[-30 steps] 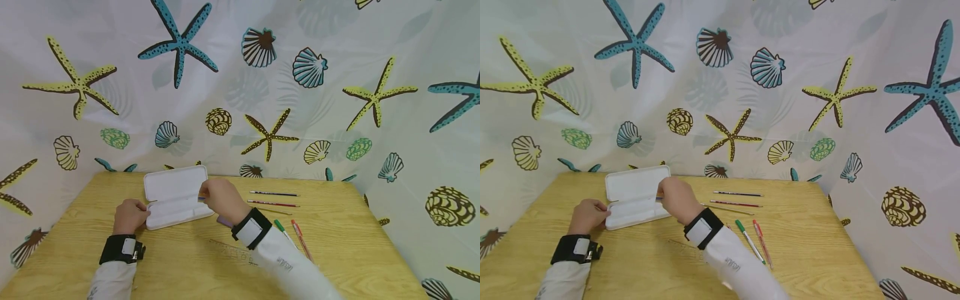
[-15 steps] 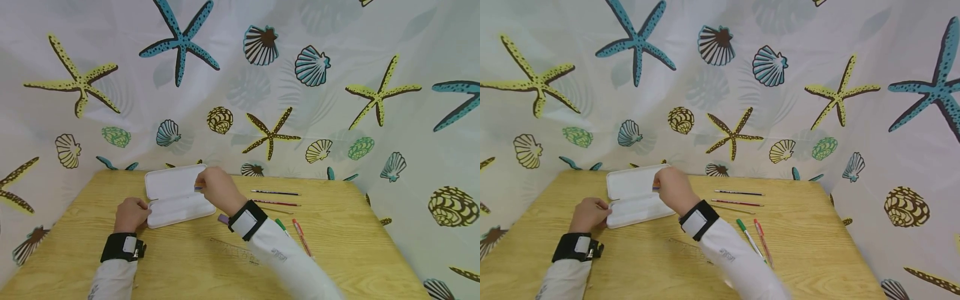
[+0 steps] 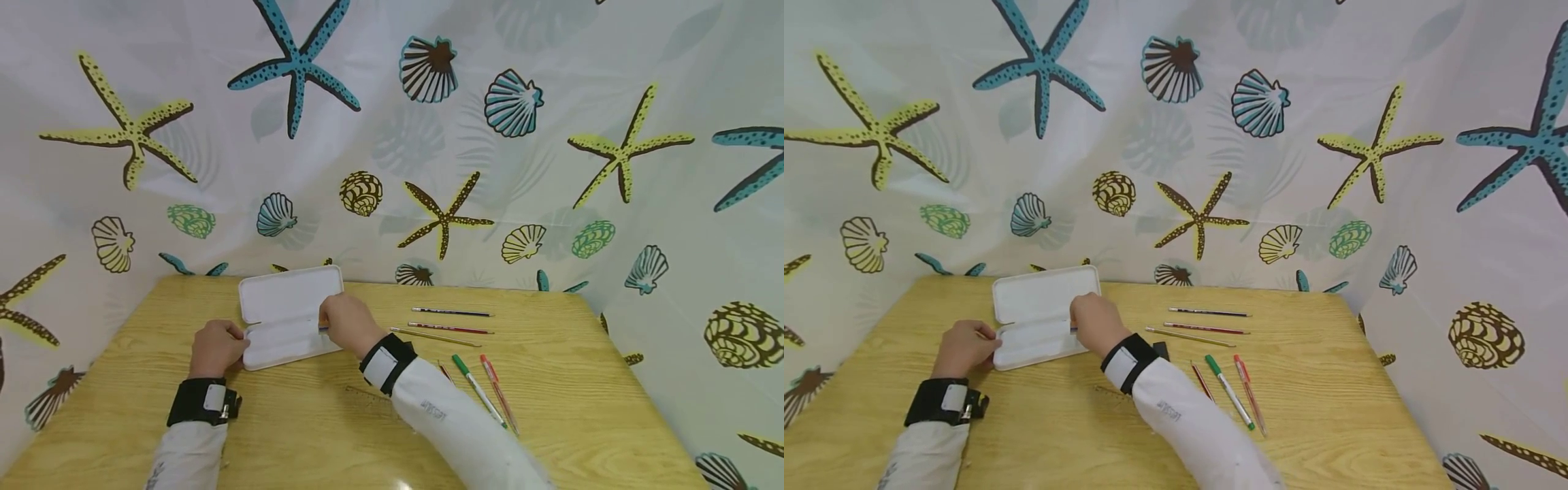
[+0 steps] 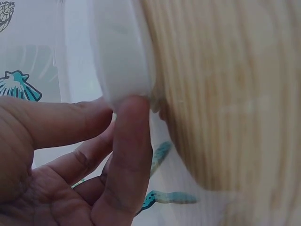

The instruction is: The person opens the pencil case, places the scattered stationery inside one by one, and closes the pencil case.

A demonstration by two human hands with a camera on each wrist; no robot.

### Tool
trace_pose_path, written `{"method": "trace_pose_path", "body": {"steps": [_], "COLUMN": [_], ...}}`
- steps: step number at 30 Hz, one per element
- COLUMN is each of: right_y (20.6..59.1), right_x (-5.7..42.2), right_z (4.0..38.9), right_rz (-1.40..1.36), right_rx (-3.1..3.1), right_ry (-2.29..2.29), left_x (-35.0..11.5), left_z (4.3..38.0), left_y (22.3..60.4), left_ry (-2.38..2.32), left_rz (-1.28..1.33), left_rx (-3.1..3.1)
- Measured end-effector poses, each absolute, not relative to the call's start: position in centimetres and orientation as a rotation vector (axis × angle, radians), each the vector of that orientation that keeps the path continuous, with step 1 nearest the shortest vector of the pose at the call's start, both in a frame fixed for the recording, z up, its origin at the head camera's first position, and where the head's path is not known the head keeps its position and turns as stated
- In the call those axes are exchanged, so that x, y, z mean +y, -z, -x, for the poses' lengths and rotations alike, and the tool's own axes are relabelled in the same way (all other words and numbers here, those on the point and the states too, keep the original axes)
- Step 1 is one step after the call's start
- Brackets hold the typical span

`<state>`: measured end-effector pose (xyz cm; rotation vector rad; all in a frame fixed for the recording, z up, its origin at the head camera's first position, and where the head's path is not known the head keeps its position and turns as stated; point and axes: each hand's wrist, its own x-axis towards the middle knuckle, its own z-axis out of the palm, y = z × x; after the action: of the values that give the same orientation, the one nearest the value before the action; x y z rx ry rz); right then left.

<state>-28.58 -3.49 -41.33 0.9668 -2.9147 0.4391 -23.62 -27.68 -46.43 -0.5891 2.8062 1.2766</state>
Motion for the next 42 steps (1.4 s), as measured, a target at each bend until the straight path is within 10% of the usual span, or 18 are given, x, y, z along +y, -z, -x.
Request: {"method": "trace_pose_path", "body": {"steps": [42], "right_y": [42.5], "right_x": [-3.8], "right_z": [28.9], "right_rz": [-1.062], "right_rx": [-2.919], "right_ry": [-0.102], "left_x": [-28.0], "left_z": [23.4], "left_y": [46.4], "left_ry": [-1.352], "left_rz": [0.540], "left_rx": [2.815]}}
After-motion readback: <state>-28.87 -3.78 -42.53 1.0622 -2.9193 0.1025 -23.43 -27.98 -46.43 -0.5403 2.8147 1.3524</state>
